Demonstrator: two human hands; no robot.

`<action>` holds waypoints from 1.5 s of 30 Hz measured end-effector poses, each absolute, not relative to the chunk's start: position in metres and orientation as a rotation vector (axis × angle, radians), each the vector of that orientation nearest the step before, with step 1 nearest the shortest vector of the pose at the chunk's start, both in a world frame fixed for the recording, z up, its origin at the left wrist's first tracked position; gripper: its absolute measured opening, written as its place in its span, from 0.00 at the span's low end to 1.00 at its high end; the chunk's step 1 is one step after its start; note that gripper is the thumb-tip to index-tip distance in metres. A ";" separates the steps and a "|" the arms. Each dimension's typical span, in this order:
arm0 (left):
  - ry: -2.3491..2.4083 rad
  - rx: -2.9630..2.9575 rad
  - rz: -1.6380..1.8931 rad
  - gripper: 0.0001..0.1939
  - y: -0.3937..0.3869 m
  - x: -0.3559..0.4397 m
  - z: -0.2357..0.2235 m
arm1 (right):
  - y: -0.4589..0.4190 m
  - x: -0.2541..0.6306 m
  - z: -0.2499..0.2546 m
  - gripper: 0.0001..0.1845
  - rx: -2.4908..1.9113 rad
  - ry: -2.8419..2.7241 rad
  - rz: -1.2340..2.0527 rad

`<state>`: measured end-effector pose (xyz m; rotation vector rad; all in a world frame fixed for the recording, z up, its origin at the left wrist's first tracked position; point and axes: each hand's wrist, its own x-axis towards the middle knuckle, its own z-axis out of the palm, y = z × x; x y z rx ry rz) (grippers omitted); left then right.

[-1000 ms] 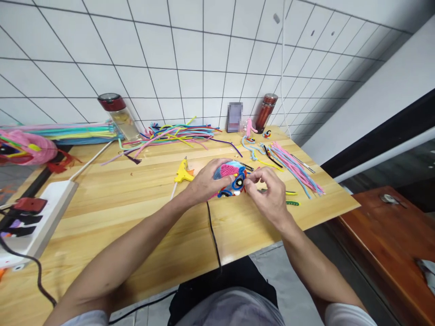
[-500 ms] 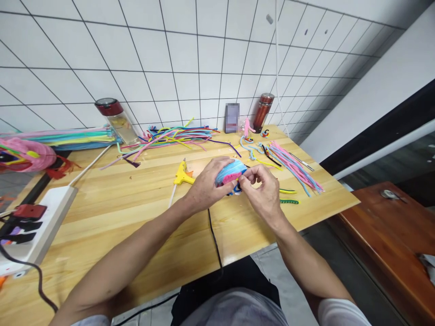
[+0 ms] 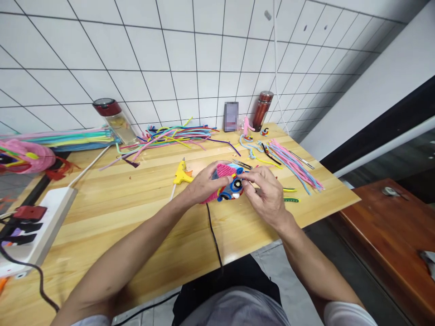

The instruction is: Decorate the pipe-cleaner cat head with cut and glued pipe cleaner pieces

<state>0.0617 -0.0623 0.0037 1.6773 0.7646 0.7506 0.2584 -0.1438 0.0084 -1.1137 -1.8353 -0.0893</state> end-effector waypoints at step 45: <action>0.843 1.440 0.458 0.18 -0.055 0.060 0.003 | -0.141 0.278 0.000 0.09 -1.147 -1.931 0.100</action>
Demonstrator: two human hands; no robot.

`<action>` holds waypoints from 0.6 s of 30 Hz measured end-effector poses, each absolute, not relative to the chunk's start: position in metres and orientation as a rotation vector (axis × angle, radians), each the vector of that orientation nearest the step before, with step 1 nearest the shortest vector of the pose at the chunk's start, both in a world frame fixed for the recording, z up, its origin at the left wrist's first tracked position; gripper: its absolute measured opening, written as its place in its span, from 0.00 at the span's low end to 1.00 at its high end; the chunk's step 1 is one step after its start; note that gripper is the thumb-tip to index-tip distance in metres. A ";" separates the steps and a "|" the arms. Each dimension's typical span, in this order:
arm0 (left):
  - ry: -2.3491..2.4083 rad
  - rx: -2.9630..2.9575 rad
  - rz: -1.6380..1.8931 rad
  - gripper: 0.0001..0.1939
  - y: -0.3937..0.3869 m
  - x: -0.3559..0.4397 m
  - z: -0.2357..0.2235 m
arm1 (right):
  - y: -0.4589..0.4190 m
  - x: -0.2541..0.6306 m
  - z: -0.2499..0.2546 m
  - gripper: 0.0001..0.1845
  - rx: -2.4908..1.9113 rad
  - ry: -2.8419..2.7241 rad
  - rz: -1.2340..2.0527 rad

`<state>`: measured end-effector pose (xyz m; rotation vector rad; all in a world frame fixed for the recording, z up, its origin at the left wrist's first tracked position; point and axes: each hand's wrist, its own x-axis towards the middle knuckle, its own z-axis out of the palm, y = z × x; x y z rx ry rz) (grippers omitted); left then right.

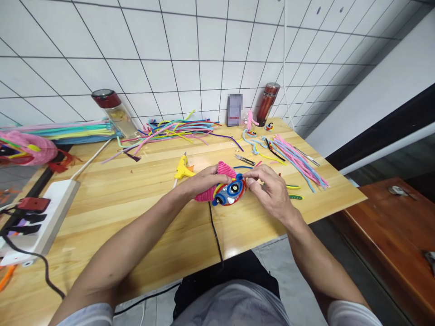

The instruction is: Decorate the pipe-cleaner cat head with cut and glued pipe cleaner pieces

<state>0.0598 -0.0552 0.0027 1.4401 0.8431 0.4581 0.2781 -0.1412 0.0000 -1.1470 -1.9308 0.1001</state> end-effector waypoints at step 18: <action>0.751 1.564 0.415 0.14 -0.048 0.058 -0.005 | -0.147 0.267 -0.019 0.07 -1.168 -1.924 0.168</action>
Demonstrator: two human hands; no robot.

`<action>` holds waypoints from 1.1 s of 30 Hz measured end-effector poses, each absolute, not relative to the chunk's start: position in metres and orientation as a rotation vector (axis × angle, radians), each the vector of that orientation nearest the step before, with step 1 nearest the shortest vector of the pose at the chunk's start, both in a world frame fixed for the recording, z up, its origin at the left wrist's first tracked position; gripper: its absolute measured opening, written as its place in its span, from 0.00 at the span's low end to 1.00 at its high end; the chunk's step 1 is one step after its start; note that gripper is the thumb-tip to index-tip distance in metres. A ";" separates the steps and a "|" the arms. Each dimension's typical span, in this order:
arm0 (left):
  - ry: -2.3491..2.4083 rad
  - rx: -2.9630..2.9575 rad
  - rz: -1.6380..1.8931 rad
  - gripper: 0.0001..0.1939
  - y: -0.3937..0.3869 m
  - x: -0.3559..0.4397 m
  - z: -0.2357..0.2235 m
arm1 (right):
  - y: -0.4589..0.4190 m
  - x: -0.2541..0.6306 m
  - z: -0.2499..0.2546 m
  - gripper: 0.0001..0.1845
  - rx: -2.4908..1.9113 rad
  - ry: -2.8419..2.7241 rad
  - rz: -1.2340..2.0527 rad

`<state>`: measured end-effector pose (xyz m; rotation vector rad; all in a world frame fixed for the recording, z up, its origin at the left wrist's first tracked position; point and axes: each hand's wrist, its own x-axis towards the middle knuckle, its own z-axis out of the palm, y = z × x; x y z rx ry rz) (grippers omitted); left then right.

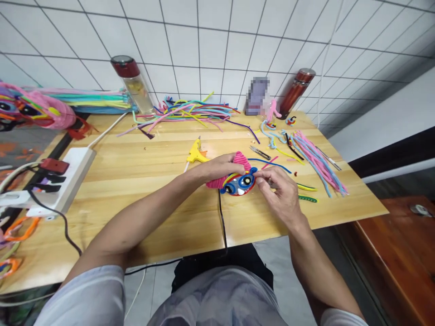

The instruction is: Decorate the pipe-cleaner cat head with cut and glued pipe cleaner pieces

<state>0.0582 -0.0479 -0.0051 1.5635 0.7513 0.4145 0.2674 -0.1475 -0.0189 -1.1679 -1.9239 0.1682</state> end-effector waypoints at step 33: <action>0.790 1.739 0.363 0.20 -0.037 0.055 -0.013 | -0.154 0.262 -0.034 0.06 -1.322 -1.801 0.247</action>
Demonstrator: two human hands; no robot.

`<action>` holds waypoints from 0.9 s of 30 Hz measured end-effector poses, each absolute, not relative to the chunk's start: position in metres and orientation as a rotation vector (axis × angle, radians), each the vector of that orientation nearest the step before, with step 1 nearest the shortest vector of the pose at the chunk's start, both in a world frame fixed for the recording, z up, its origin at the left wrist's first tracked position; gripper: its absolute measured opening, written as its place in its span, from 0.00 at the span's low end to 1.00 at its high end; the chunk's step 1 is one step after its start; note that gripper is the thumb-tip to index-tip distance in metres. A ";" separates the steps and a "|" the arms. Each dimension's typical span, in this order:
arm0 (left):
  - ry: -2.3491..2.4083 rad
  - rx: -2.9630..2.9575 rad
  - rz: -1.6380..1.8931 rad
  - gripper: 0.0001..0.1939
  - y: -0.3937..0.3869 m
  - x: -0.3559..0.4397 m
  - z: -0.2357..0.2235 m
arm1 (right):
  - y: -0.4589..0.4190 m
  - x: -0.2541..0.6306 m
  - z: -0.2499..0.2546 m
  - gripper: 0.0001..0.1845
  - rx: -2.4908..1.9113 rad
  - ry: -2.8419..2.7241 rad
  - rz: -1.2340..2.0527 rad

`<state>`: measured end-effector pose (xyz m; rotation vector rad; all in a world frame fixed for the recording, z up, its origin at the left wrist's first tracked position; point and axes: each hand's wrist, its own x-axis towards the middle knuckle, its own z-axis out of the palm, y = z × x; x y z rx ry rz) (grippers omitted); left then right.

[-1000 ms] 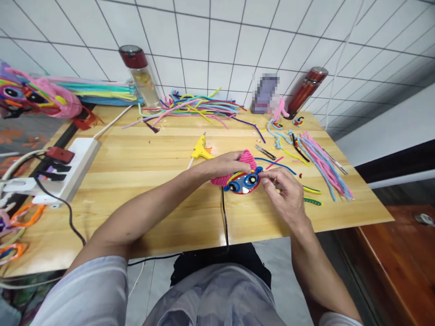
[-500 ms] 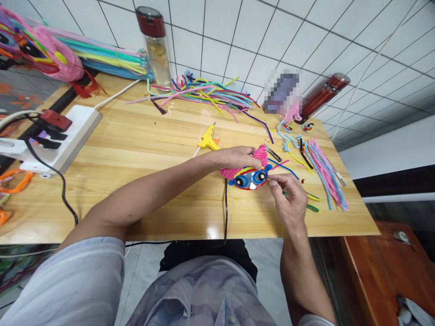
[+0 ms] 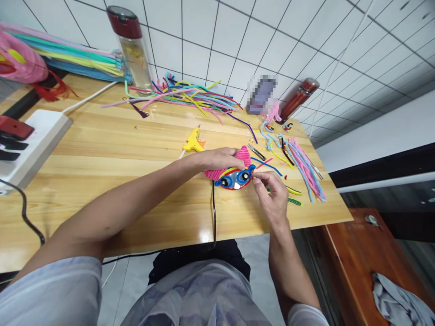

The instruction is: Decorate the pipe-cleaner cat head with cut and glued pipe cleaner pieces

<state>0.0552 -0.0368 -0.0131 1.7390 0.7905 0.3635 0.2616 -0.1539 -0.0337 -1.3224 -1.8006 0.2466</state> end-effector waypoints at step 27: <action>0.696 1.851 0.325 0.16 -0.046 0.058 -0.004 | -0.149 0.257 -0.024 0.05 -1.386 -1.881 0.263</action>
